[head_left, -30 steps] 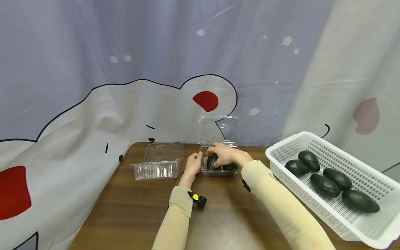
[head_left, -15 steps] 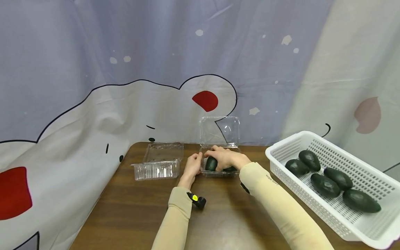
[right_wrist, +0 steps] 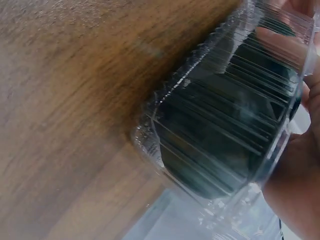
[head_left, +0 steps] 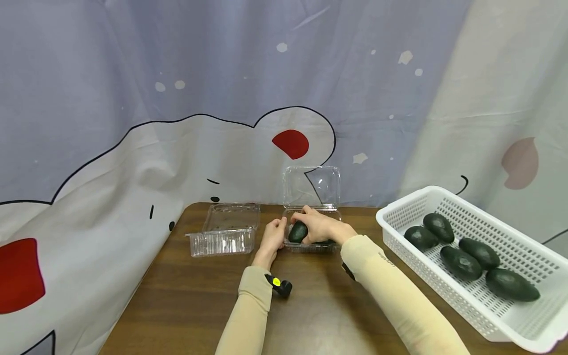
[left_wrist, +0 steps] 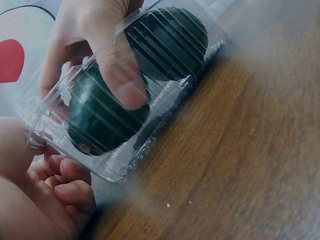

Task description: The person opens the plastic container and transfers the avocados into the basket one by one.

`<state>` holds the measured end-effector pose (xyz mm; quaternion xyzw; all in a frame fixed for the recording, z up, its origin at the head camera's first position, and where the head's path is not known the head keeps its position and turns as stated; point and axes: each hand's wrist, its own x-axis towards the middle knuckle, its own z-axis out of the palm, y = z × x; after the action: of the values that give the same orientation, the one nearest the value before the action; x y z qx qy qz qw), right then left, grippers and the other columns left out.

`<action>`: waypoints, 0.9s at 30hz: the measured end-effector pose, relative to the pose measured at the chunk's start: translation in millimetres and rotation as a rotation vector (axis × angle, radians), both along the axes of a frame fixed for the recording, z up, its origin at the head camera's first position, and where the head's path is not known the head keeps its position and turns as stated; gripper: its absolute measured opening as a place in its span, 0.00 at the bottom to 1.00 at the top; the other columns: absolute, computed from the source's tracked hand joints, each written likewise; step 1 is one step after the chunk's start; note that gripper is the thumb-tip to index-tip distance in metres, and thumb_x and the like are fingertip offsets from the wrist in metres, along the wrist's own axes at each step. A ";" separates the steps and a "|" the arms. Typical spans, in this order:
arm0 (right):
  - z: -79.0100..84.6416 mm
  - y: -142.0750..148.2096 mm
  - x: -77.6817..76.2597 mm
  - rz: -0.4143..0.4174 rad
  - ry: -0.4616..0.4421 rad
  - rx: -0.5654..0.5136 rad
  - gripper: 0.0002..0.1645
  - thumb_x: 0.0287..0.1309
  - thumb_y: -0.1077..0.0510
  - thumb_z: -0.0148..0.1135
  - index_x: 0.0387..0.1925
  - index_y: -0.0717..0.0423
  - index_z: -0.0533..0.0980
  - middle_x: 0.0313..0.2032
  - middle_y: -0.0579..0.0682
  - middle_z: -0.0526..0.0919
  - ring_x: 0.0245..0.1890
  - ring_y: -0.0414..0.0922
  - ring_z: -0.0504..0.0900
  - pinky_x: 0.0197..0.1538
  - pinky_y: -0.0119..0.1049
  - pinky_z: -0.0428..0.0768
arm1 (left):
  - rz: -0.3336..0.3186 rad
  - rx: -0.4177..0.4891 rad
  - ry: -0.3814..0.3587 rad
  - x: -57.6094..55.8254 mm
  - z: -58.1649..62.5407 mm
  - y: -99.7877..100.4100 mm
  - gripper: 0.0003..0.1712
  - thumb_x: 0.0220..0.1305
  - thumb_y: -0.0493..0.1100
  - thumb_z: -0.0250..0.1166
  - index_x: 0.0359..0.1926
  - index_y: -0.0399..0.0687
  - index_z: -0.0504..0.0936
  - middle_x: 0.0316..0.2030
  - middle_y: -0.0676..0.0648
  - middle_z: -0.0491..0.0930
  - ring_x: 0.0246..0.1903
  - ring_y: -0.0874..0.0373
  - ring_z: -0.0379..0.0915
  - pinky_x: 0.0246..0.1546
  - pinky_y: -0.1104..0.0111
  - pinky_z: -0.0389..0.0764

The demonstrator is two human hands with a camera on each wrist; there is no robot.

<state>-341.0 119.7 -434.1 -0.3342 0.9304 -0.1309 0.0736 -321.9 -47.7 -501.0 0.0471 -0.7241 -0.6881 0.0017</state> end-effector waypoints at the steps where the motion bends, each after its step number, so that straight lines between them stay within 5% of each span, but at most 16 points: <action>1: 0.5 0.2 0.1 -0.004 0.005 -0.005 0.39 0.40 0.58 0.78 0.57 0.43 0.73 0.52 0.53 0.67 0.49 0.48 0.72 0.51 0.42 0.74 | 0.001 -0.001 0.002 0.1 -0.1 0.0 0.22 0.75 0.50 0.53 0.25 0.44 0.68 0.14 0.52 0.61 0.09 0.63 0.52 0.11 0.73 0.58; 8: 14.6 2.7 2.6 -0.011 0.039 -0.028 0.39 0.42 0.54 0.79 0.58 0.43 0.72 0.53 0.53 0.67 0.52 0.50 0.70 0.52 0.46 0.74 | -0.003 -0.008 0.011 -0.6 0.5 0.1 0.22 0.75 0.51 0.52 0.24 0.46 0.67 0.14 0.52 0.61 0.10 0.63 0.52 0.12 0.73 0.58; 15: 36.3 18.9 10.9 0.013 0.069 -0.022 0.38 0.43 0.57 0.78 0.57 0.45 0.72 0.52 0.54 0.67 0.52 0.51 0.69 0.52 0.47 0.74 | -0.001 -0.004 0.013 0.6 0.0 1.3 0.23 0.76 0.50 0.52 0.28 0.35 0.68 0.13 0.51 0.62 0.10 0.63 0.53 0.11 0.73 0.59; 20: 60.5 41.5 18.7 0.029 0.145 -0.002 0.38 0.41 0.56 0.79 0.56 0.49 0.73 0.50 0.57 0.68 0.49 0.54 0.70 0.51 0.49 0.74 | -0.007 0.003 0.015 1.0 -1.2 2.4 0.23 0.76 0.49 0.52 0.30 0.32 0.69 0.13 0.52 0.62 0.09 0.64 0.54 0.11 0.73 0.59; 27: 100.0 84.2 29.3 0.013 0.249 -0.013 0.38 0.35 0.60 0.80 0.52 0.52 0.73 0.46 0.60 0.69 0.46 0.58 0.72 0.49 0.53 0.74 | -0.001 0.004 0.017 0.8 -0.8 0.0 0.22 0.76 0.50 0.52 0.24 0.42 0.67 0.13 0.52 0.60 0.10 0.63 0.54 0.11 0.74 0.59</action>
<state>-311.6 203.9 -334.2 -0.3545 0.9293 -0.0940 -0.0438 -321.1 -47.7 -501.8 0.0409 -0.7227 -0.6900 0.0071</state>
